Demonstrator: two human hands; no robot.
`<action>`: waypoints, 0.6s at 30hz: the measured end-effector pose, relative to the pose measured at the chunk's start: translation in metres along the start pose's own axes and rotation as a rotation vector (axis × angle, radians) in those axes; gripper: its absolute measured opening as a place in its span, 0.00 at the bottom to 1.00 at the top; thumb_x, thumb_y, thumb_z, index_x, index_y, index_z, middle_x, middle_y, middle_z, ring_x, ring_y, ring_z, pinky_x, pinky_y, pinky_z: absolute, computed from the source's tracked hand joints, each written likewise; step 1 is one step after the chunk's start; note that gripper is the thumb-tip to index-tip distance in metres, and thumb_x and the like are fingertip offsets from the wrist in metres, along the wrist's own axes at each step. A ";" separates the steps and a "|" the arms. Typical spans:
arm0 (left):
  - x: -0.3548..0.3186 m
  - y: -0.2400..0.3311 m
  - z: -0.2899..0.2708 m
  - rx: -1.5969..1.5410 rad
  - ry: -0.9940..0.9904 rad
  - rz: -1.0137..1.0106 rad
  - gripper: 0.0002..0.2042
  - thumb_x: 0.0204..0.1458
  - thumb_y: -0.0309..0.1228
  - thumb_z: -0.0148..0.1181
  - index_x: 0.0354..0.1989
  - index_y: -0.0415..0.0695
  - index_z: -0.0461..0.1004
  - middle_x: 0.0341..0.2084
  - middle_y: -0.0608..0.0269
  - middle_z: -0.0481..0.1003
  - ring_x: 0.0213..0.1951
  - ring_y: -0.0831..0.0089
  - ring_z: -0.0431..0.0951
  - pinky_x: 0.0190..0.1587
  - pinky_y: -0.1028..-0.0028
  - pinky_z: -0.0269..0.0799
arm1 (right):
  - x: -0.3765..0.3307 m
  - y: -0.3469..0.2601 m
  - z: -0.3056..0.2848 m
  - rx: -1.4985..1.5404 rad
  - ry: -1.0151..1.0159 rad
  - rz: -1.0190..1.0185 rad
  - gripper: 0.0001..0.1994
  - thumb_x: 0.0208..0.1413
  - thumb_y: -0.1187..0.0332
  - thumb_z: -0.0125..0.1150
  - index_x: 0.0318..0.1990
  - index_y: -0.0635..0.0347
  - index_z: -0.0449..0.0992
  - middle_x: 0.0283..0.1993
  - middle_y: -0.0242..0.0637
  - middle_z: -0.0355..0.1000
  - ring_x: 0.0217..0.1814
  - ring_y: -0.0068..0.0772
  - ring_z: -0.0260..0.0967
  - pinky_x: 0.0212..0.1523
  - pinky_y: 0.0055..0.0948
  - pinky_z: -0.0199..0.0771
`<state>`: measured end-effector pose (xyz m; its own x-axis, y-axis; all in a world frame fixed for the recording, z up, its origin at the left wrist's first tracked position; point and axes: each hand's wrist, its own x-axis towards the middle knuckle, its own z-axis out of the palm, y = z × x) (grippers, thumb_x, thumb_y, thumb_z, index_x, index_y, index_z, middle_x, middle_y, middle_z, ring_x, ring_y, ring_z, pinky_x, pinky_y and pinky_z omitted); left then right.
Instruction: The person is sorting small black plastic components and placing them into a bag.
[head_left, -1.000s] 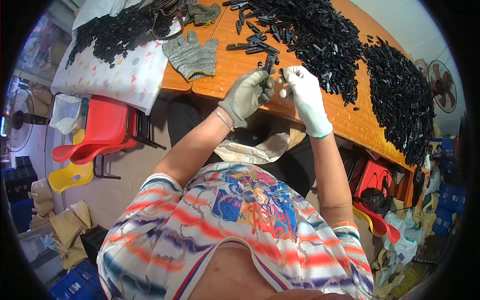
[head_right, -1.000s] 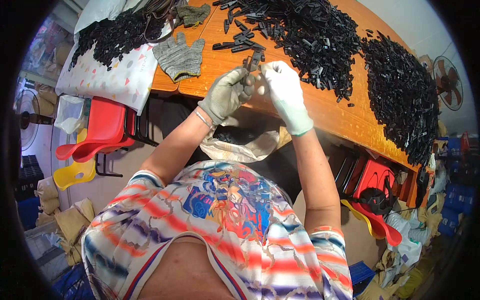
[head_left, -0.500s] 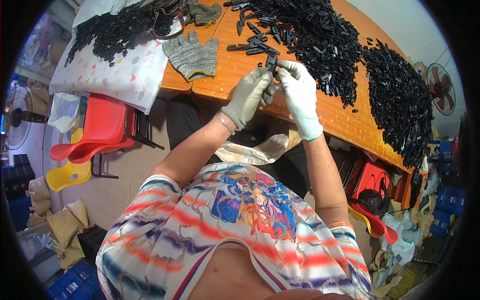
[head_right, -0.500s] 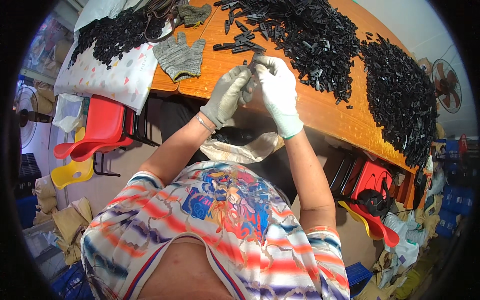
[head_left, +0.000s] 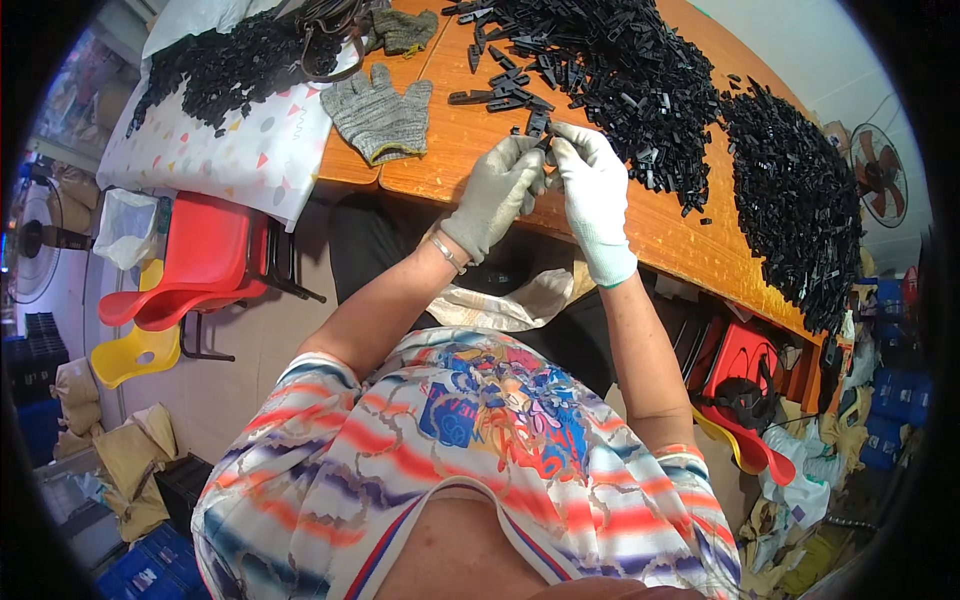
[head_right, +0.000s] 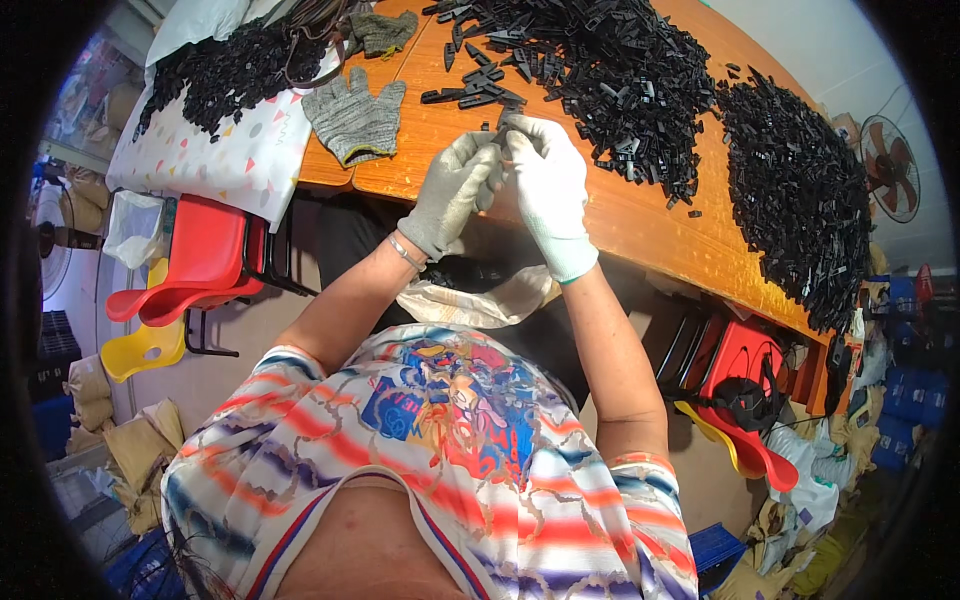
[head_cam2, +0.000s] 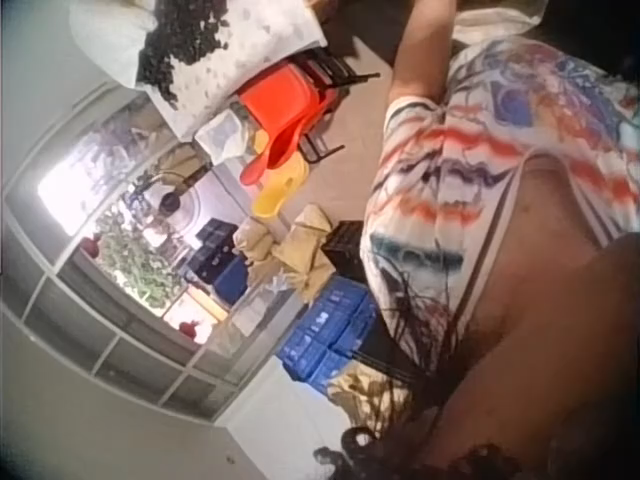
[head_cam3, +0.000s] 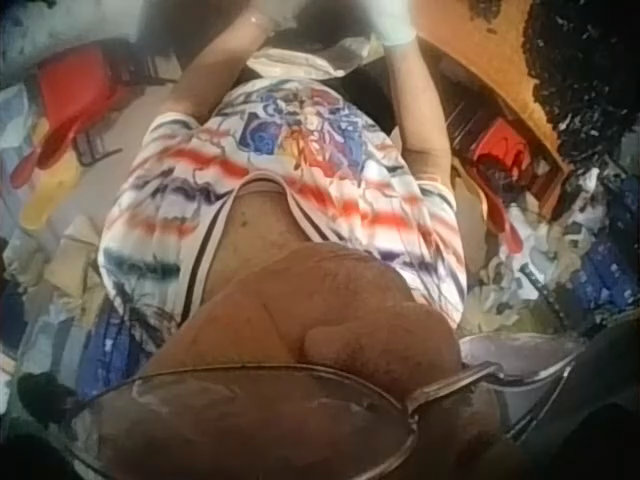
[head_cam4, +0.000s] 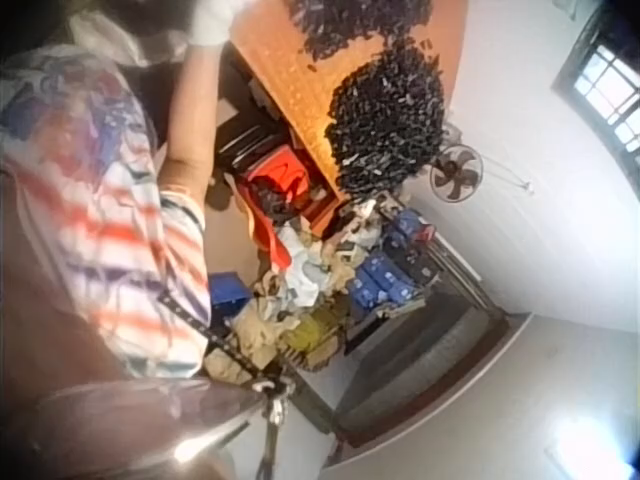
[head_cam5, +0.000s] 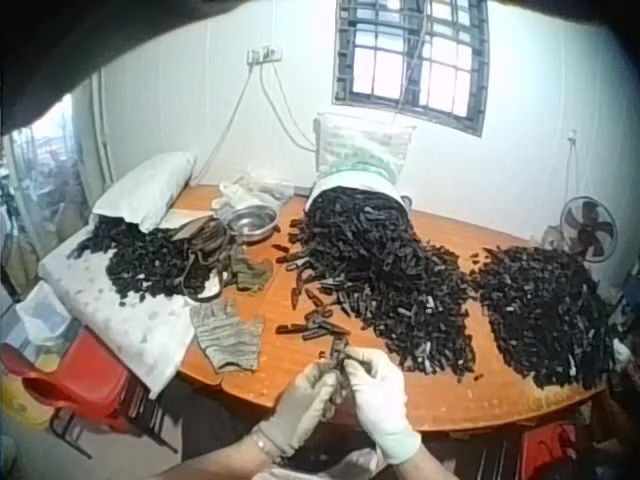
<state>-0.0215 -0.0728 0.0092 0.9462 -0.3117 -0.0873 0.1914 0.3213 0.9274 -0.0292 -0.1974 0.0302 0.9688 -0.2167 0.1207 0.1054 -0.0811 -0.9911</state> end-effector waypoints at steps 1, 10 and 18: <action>-0.001 0.000 0.000 0.001 0.006 0.008 0.11 0.62 0.33 0.47 0.46 0.40 0.69 0.24 0.70 0.70 0.20 0.87 0.65 0.21 0.87 0.61 | -0.001 -0.004 0.000 -0.028 -0.013 0.017 0.10 0.60 0.72 0.54 0.47 0.67 0.74 0.34 0.32 0.74 0.30 0.16 0.68 0.30 0.18 0.70; 0.001 -0.014 -0.002 0.002 0.044 0.125 0.09 0.63 0.33 0.49 0.42 0.40 0.70 0.22 0.73 0.68 0.20 0.89 0.61 0.21 0.86 0.58 | -0.005 -0.007 -0.001 -0.702 -0.063 -0.180 0.12 0.58 0.62 0.55 0.43 0.59 0.74 0.31 0.44 0.76 0.33 0.42 0.75 0.35 0.34 0.73; 0.006 -0.026 0.004 0.027 0.195 0.029 0.10 0.60 0.31 0.49 0.34 0.37 0.73 0.22 0.70 0.70 0.24 0.84 0.65 0.27 0.81 0.62 | -0.001 0.006 -0.004 -1.009 -0.126 -0.377 0.09 0.56 0.62 0.55 0.32 0.57 0.70 0.25 0.45 0.73 0.27 0.52 0.73 0.29 0.44 0.72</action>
<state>-0.0218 -0.0869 -0.0143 0.9844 -0.1223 -0.1264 0.1583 0.3023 0.9400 -0.0304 -0.2016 0.0241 0.9348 0.0870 0.3443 0.2240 -0.8968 -0.3816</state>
